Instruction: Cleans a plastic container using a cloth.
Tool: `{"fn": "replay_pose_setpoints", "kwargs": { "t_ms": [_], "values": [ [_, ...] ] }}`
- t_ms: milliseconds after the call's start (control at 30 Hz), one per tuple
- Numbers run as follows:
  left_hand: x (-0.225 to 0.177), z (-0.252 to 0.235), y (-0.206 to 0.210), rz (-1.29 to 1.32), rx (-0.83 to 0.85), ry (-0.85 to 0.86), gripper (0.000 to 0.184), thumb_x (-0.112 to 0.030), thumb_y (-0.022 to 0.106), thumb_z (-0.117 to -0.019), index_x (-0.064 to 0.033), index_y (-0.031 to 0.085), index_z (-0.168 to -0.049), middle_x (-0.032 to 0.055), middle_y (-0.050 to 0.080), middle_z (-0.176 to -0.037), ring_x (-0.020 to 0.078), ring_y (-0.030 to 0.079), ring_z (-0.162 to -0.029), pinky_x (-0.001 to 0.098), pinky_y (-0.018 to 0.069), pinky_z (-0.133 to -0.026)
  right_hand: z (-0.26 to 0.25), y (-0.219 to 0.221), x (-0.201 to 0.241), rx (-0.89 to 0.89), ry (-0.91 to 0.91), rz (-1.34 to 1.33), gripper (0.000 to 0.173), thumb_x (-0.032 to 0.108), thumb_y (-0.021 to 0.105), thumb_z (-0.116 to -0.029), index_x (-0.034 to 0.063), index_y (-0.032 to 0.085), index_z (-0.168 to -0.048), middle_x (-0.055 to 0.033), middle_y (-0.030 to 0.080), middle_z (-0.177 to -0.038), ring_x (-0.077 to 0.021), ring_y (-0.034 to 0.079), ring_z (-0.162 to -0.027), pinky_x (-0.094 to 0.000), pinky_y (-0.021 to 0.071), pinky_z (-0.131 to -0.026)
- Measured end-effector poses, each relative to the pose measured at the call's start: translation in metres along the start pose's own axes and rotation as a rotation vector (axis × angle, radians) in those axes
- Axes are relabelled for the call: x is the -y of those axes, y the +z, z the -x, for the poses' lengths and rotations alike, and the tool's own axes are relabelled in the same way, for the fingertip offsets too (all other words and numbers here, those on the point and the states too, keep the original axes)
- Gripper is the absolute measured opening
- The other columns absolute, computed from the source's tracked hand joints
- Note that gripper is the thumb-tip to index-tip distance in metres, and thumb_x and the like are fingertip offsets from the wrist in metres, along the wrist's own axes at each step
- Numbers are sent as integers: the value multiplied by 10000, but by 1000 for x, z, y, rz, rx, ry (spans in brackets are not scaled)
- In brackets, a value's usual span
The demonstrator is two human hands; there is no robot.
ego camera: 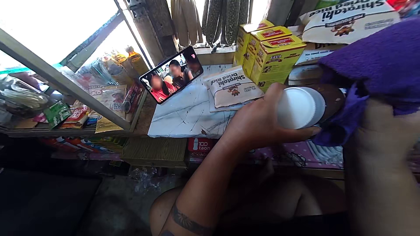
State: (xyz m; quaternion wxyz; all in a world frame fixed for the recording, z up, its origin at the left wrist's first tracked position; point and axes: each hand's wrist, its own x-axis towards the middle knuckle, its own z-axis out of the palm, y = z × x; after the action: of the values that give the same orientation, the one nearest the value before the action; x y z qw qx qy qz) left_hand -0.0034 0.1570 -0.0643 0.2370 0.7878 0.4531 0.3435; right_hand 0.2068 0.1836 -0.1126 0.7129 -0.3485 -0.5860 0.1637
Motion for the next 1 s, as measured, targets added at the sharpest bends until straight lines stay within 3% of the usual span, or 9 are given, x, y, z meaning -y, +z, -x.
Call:
{"fn": "replay_pose_setpoints", "kwargs": {
  "t_ms": [200,333,467,533,700,833,1000],
  "values": [
    [-2,0,-1,14,6,-26,773,-379,869,-774,-50,478,-1354,99,695,-1004,197,712,-911,437,602,-748,9,1,-5,45,-200,32,712,123,738,-882,22,307,-1440,56,553,-1336,-44,551,-1266,-291,464,-1106],
    [-3,1,-2,6,11,-20,770,-311,864,-752,-46,475,-1361,103,693,-980,208,708,-890,442,592,-718,12,2,-2,93,-248,99,733,206,778,-850,43,362,-1430,77,563,-1337,-8,531,-1279,-255,442,-1112],
    [-1,-1,-2,5,33,-23,821,-308,890,-723,-39,464,-1371,115,694,-979,228,708,-889,459,587,-721,5,-1,-6,155,-294,127,870,307,853,-795,62,346,-1459,25,512,-1440,-57,470,-1372,-299,392,-1177],
    [1,-3,-1,8,39,-21,844,-338,880,-726,-32,456,-1388,118,697,-1008,226,706,-917,460,584,-758,3,-1,-5,155,-271,149,864,292,845,-791,19,343,-1440,-1,515,-1422,-53,475,-1361,-285,393,-1169],
    [1,-4,-1,13,31,-28,821,-381,869,-747,-41,466,-1376,104,700,-1003,205,708,-922,447,588,-771,3,-3,-3,116,-186,137,709,209,770,-870,5,382,-1427,16,554,-1367,-43,526,-1300,-281,429,-1135],
    [2,-3,1,16,13,-5,817,-424,869,-757,-38,477,-1362,110,702,-1029,208,713,-937,446,596,-779,3,-2,2,54,-156,104,632,105,724,-877,-4,374,-1392,46,581,-1291,-30,567,-1234,-265,466,-1090],
    [0,-1,0,4,5,0,782,-375,874,-763,-39,480,-1348,107,696,-1005,205,712,-913,437,598,-751,5,-5,4,78,-137,63,697,130,765,-842,34,365,-1404,78,572,-1309,-20,554,-1255,-253,457,-1103]
  ]
}}
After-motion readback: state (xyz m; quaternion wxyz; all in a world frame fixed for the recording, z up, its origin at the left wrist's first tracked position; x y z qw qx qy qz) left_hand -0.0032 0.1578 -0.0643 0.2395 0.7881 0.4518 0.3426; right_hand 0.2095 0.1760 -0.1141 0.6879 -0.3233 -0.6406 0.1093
